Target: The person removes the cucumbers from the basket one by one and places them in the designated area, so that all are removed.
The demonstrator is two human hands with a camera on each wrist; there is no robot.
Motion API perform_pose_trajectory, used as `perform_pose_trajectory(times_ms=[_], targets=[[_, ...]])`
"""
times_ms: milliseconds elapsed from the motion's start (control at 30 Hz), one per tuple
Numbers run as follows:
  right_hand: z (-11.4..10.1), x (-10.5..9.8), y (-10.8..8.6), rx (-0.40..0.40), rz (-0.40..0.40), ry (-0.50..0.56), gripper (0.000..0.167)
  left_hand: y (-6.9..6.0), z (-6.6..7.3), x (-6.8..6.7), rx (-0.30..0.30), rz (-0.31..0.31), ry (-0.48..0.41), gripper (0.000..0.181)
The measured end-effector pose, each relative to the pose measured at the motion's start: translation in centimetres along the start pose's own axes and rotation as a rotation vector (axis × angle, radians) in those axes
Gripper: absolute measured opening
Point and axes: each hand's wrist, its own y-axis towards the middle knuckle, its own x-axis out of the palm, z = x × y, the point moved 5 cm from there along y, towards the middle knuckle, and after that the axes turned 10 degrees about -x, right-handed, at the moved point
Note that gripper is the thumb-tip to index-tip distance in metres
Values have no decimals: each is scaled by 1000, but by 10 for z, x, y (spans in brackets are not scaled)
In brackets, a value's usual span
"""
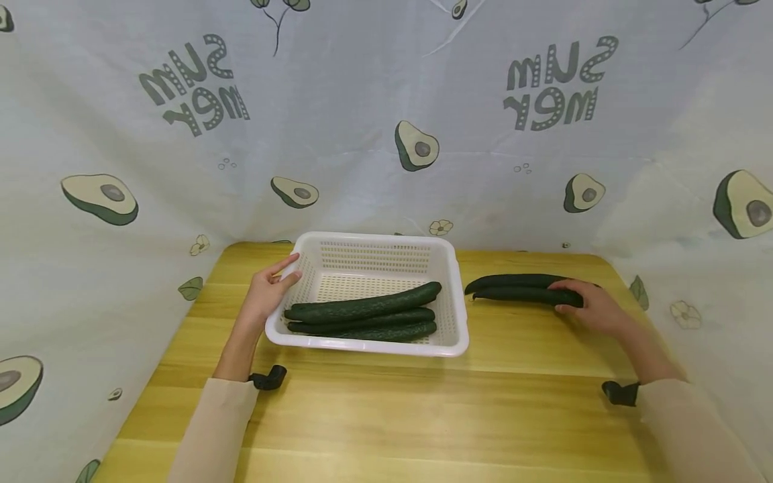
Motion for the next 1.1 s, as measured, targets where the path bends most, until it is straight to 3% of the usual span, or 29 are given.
perform_pose_trajectory(times_ms=[600, 900, 1100], targets=[[-7, 18, -7, -34, 97, -105, 38, 3, 1, 3, 10, 24, -2, 51], [-24, -1, 5, -24, 187, -78, 33, 5, 4, 2, 21, 24, 4, 51], [-40, -12, 22, 7, 191, -41, 37, 4, -1, 0, 8, 16, -19, 52]])
